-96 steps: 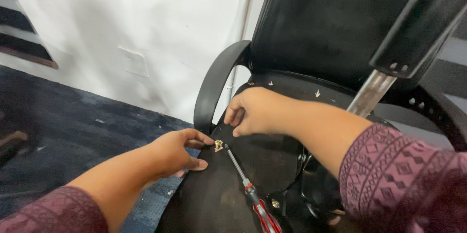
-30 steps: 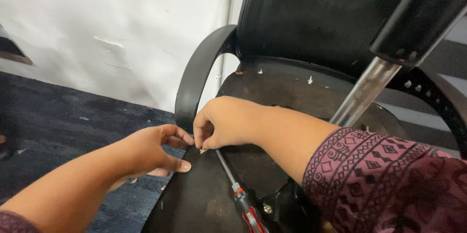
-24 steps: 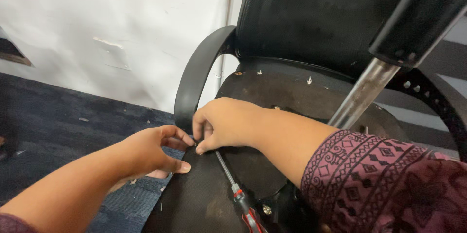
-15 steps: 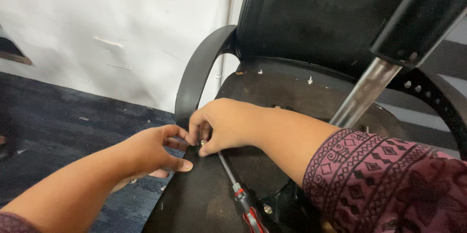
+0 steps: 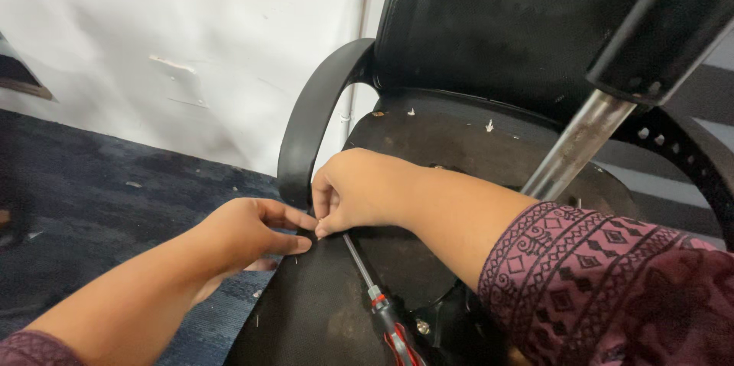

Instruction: The person uses a screwdriver to tighten screws on the underside of an office chair seat, securing the metal mounting plate to the chair frame. The person works on multiple screws around the central gas lift column.

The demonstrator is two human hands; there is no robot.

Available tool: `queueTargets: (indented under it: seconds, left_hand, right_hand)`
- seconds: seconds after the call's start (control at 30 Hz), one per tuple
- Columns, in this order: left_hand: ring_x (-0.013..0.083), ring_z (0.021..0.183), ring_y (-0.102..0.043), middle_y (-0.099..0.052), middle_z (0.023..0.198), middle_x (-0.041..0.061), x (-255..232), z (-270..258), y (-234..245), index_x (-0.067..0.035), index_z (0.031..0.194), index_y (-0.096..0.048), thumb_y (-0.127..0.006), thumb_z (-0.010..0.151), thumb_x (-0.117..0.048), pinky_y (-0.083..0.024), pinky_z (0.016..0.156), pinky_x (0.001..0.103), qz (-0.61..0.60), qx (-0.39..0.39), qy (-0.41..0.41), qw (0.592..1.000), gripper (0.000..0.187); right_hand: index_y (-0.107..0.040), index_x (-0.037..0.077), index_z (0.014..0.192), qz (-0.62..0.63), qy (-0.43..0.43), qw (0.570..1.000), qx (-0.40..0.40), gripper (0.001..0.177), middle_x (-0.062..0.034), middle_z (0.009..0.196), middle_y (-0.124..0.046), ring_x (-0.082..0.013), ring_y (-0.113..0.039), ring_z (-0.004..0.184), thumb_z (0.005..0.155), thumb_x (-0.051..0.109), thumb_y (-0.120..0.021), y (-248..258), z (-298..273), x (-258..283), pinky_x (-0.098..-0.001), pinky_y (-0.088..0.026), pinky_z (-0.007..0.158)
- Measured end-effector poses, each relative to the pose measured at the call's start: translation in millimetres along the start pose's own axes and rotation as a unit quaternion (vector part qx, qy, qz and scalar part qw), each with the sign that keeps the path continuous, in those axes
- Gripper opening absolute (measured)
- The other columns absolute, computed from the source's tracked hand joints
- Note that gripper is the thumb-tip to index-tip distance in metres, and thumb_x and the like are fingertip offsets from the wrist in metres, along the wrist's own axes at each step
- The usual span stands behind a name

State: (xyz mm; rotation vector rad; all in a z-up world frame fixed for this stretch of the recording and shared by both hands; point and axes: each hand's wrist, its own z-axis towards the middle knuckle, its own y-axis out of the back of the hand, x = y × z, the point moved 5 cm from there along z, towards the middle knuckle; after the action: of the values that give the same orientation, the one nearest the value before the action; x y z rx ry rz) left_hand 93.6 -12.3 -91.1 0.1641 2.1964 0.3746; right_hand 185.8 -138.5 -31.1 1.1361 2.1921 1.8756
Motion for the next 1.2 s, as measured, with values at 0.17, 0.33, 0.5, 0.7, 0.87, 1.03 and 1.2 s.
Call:
queueTargets:
  seconds: [0.17, 0.33, 0.5, 0.7, 0.87, 1.03, 1.2]
  left_hand:
    - [0.014, 0.076, -0.06, -0.077, 0.09, 0.003, 7.1, 8.4, -4.7, -0.01, 0.101, -0.082, -0.085, 0.083, -0.022, -0.045, 0.069, 0.031, -0.04, -0.03, -0.022, 0.999, 0.021]
    - [0.0091, 0.078, -0.069, -0.079, 0.086, 0.002, 7.9, 17.3, -11.4, -0.006, 0.095, -0.081, -0.09, 0.079, -0.024, -0.051, 0.075, 0.024, -0.01, -0.095, -0.124, 0.988, 0.025]
    - [0.011, 0.078, -0.071, -0.081, 0.088, 0.005, 12.9, 17.1, -13.6, -0.006, 0.097, -0.083, -0.085, 0.075, -0.018, -0.053, 0.075, 0.026, -0.083, -0.089, -0.107, 0.987, 0.024]
    - [0.0131, 0.08, -0.072, -0.081, 0.09, 0.006, 18.7, 20.0, -16.8, -0.013, 0.106, -0.082, -0.086, 0.08, -0.024, -0.054, 0.077, 0.028, -0.073, -0.095, -0.055, 0.991, 0.029]
    - [0.0102, 0.079, -0.072, -0.081, 0.089, 0.004, 15.6, 28.3, -21.4, -0.009, 0.103, -0.081, -0.088, 0.074, -0.025, -0.054, 0.075, 0.026, -0.07, -0.106, -0.166, 0.978, 0.034]
    - [0.0108, 0.07, -0.066, -0.077, 0.078, 0.006, 20.5, 25.7, -22.2, -0.008, 0.097, -0.082, -0.087, 0.076, -0.026, -0.05, 0.068, 0.025, -0.047, -0.111, -0.14, 0.983, 0.028]
    - [0.0109, 0.068, -0.067, -0.077, 0.077, 0.005, 13.5, 19.9, -23.3, -0.008, 0.097, -0.081, -0.088, 0.077, -0.023, -0.051, 0.065, 0.026, -0.061, -0.104, -0.132, 0.984, 0.026]
  right_hand:
    - [-0.082, 0.014, 0.087, 0.057, 0.094, 0.994, 0.016, 0.017, 0.0003, 0.079, -0.079, -0.0108, -0.074, 0.073, 0.07, 0.019, -0.081, 3.0, -2.4, 9.2, -0.0272, -0.057, 0.067]
    - [-0.08, 0.014, 0.084, 0.014, 0.032, 0.999, -0.015, 0.019, -0.0047, 0.077, -0.074, -0.0151, -0.069, 0.072, 0.071, 0.024, -0.089, 4.2, -1.5, 4.8, -0.0302, -0.054, 0.067]
    - [-0.082, 0.016, 0.082, 0.049, 0.083, 0.995, -0.004, 0.012, 0.002, 0.078, -0.078, -0.01, -0.074, 0.075, 0.071, 0.021, -0.082, 5.3, -2.6, 9.7, -0.0267, -0.057, 0.069]
    - [-0.078, 0.013, 0.083, 0.042, 0.01, 0.999, -0.016, 0.016, -0.0035, 0.075, -0.076, -0.0143, -0.071, 0.072, 0.072, 0.021, -0.086, 5.4, -2.0, 2.0, -0.0303, -0.055, 0.068]
    - [-0.081, 0.014, 0.08, 0.073, 0.119, 0.99, 0.008, 0.014, 0.0006, 0.074, -0.078, -0.0098, -0.074, 0.072, 0.069, 0.022, -0.081, 4.0, -0.2, 7.2, -0.0271, -0.058, 0.068]
    - [-0.078, 0.013, 0.079, 0.038, 0.042, 0.998, -0.026, 0.016, -0.0022, 0.073, -0.074, -0.0132, -0.07, 0.071, 0.071, 0.025, -0.084, 4.9, 1.8, 0.3, -0.0295, -0.056, 0.067]
    - [-0.079, 0.013, 0.077, 0.021, 0.033, 0.999, -0.022, 0.012, -0.0013, 0.073, -0.074, -0.0127, -0.071, 0.072, 0.07, 0.021, -0.083, 5.0, 1.1, 1.3, -0.0296, -0.056, 0.068]
